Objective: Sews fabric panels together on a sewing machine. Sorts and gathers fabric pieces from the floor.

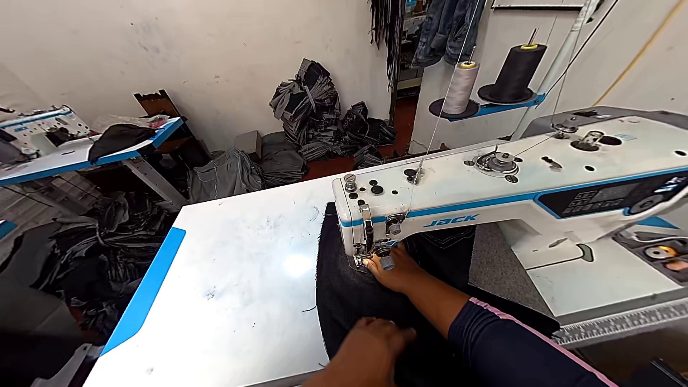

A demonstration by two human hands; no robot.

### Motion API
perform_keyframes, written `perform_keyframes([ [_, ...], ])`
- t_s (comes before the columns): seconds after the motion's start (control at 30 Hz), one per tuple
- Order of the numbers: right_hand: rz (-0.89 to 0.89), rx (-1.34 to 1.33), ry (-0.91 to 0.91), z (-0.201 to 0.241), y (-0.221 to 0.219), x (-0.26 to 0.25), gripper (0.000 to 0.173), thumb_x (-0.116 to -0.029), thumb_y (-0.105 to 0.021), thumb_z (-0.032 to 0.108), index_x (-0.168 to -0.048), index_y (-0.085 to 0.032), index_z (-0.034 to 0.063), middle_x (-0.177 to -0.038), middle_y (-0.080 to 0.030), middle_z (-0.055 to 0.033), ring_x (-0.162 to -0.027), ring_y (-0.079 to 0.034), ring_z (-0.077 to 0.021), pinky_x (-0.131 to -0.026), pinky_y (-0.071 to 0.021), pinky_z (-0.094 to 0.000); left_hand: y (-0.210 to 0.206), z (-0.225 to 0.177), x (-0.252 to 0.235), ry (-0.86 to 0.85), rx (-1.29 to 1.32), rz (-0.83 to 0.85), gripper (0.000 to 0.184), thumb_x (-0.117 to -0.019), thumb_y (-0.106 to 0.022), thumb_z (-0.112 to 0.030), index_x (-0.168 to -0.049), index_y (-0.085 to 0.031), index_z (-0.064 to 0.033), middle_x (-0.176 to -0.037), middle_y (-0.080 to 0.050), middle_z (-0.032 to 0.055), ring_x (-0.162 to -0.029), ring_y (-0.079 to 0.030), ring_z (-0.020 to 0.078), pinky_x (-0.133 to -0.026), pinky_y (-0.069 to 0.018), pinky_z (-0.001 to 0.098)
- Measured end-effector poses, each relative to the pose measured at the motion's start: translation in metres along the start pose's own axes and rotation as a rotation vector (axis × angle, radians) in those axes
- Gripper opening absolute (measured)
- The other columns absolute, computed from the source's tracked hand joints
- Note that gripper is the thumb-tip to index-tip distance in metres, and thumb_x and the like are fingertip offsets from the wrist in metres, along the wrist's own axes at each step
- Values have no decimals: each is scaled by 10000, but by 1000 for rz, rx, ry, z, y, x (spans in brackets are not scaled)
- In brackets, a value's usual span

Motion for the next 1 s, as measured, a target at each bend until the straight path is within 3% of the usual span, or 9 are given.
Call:
perform_keyframes([
  [0.13, -22, 56, -4, -1, 24, 5, 480, -1057, -500, 420, -1181, -716, 10, -1275, -671, -201, -1312, -547, -369, -1167, -287, -595, -16, 6, 34, -384, -240, -277, 221, -677, -797, -98, -895, -778, -129, -899, -728, 40, -895, -702, 268, -761, -563, 463],
  [0.23, 118, 113, -73, 3, 42, 20, 496, -1026, -565, 454, -1203, -695, 9, -1219, -676, -232, -1210, -609, -405, -1042, -441, -598, 21, 61, 54, -221, -172, -121, 99, -720, -705, 12, -790, -742, -47, -884, -732, 110, -903, -708, 330, -831, -561, 524],
  [0.3, 240, 188, -62, 12, 31, 37, 616, -1021, -543, 522, -1472, -539, 101, -1412, -561, -247, -1304, -534, -446, -1082, -407, -624, 50, 104, 68, 63, -70, 2, 177, -799, -596, 85, -867, -751, 32, -987, -744, 193, -1054, -697, 389, -1038, -487, 564],
  [0.37, 301, 281, 10, 17, 13, 51, 727, -1059, -405, 565, -1653, -204, 197, -1634, -292, -244, -1486, -291, -475, -1167, -202, -702, 72, 106, 71, 267, 105, 97, 326, -906, -469, 108, -1046, -756, 45, -1186, -720, 216, -1254, -622, 362, -1216, -308, 521],
  [0.43, 203, 222, 123, 11, -3, 58, 694, -1079, -318, 557, -1660, -167, 209, -1715, -152, -160, -1583, -54, -419, -1171, 28, -763, 76, 65, 55, 170, 205, -60, 374, -917, -444, 89, -1105, -757, 12, -1264, -710, 169, -1315, -602, 312, -1240, -283, 519],
  [0.47, 153, 163, 172, 7, -11, 60, 678, -1081, -300, 553, -1659, -176, 222, -1726, -131, -120, -1590, -11, -398, -1154, 63, -778, 67, 44, 42, 86, 216, -170, 364, -908, -470, 66, -1125, -757, 9, -1278, -707, 164, -1313, -607, 315, -1222, -318, 532],
  [0.57, 118, 69, 191, 8, -24, 69, 611, -1097, -284, 496, -1655, -197, 261, -1733, -124, -63, -1590, -5, -396, -1127, 61, -805, 15, 32, 8, -6, 39, -286, 288, -989, -557, -97, -1190, -739, 1, -1301, -695, 171, -1306, -610, 351, -1162, -399, 548],
  [0.67, 117, 61, 145, 11, -25, 70, 585, -1112, -245, 451, -1659, -178, 252, -1735, -121, -37, -1592, 1, -386, -1126, 57, -804, 3, 44, 4, -96, -145, -415, 237, -982, -577, -159, -1031, -779, -46, -1146, -756, 117, -1169, -698, 311, -1053, -517, 493],
  [1.0, 107, 35, 108, 8, -12, 43, 570, -1121, -221, 418, -1652, -214, 211, -1719, -195, -57, -1599, -17, -346, -1154, 80, -767, 21, 69, -12, -145, -199, -411, 250, -977, -572, -183, -1014, -791, -70, -1139, -762, 92, -1165, -703, 281, -1045, -530, 441],
])
Point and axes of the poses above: each hand's wrist, its own x-axis away from the middle knuckle, its own y-axis out of the back of the hand, z = x × y, the point moved 8 cm from there along -x, towards the middle knuckle
